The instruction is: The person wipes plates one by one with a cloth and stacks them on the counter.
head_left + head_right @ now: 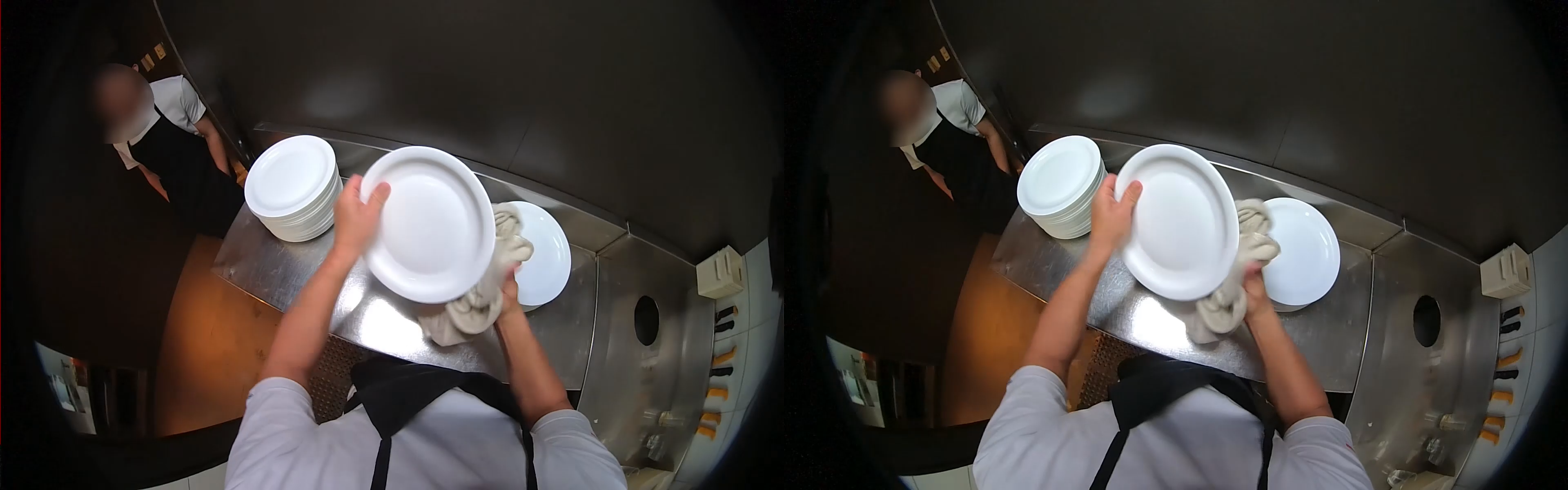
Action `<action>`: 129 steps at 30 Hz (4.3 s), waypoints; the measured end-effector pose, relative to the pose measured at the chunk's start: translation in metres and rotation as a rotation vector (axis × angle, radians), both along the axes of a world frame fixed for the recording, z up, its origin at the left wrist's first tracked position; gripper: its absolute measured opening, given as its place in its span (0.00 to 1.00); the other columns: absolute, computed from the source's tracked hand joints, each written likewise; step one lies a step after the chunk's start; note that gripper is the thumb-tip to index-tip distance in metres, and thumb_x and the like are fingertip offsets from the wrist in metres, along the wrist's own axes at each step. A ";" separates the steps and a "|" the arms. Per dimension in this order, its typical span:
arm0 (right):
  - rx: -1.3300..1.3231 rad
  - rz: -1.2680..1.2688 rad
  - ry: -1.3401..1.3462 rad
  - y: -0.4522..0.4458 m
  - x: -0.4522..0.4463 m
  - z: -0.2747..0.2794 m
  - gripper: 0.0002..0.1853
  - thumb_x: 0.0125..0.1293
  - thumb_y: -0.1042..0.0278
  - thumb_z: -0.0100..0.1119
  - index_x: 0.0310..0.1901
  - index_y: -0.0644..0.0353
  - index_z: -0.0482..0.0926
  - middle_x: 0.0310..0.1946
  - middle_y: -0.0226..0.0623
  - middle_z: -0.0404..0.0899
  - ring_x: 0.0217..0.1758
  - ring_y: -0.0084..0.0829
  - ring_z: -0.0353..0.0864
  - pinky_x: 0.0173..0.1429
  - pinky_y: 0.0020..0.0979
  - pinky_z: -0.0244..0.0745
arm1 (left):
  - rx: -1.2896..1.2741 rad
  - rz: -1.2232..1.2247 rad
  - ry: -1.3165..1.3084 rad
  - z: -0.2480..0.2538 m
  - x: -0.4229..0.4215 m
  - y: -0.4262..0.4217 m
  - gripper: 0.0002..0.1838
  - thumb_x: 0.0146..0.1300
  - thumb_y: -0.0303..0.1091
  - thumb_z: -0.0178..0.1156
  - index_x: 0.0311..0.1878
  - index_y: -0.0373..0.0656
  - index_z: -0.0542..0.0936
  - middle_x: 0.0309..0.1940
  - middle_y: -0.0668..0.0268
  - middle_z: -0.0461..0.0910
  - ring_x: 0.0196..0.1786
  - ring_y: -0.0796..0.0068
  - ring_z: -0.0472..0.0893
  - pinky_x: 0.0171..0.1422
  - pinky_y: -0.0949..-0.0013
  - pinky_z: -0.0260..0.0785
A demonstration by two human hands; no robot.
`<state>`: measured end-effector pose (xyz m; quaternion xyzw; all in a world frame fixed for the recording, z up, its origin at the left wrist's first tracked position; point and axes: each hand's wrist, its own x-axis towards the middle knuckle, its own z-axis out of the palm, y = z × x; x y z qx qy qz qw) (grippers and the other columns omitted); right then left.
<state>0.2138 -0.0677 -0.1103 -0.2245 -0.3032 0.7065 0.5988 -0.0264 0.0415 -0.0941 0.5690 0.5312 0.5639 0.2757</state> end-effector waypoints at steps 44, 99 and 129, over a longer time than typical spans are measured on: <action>0.237 -0.541 -0.841 0.052 -0.001 0.033 0.19 0.65 0.65 0.65 0.55 0.63 0.76 0.49 0.37 0.80 0.52 0.28 0.79 0.57 0.31 0.76 | -0.078 0.274 -0.811 -0.003 -0.154 -0.054 0.24 0.69 0.19 0.51 0.68 0.32 0.63 0.60 0.48 0.74 0.58 0.59 0.79 0.61 0.59 0.75; 0.335 -0.428 -2.145 0.066 0.155 -0.043 0.40 0.65 0.43 0.59 0.70 0.63 0.65 0.72 0.64 0.56 0.77 0.54 0.55 0.80 0.45 0.47 | -0.330 -0.398 -0.264 -0.092 0.134 -0.077 0.34 0.80 0.52 0.30 0.72 0.31 0.62 0.70 0.46 0.66 0.74 0.55 0.63 0.77 0.57 0.53; 0.167 -0.881 -0.822 0.010 0.211 -0.033 0.27 0.57 0.75 0.73 0.57 0.69 0.74 0.46 0.37 0.83 0.48 0.25 0.80 0.55 0.28 0.75 | -0.020 -0.095 0.368 -0.019 0.228 -0.006 0.20 0.69 0.44 0.58 0.46 0.32 0.76 0.37 0.44 0.83 0.43 0.41 0.83 0.50 0.49 0.74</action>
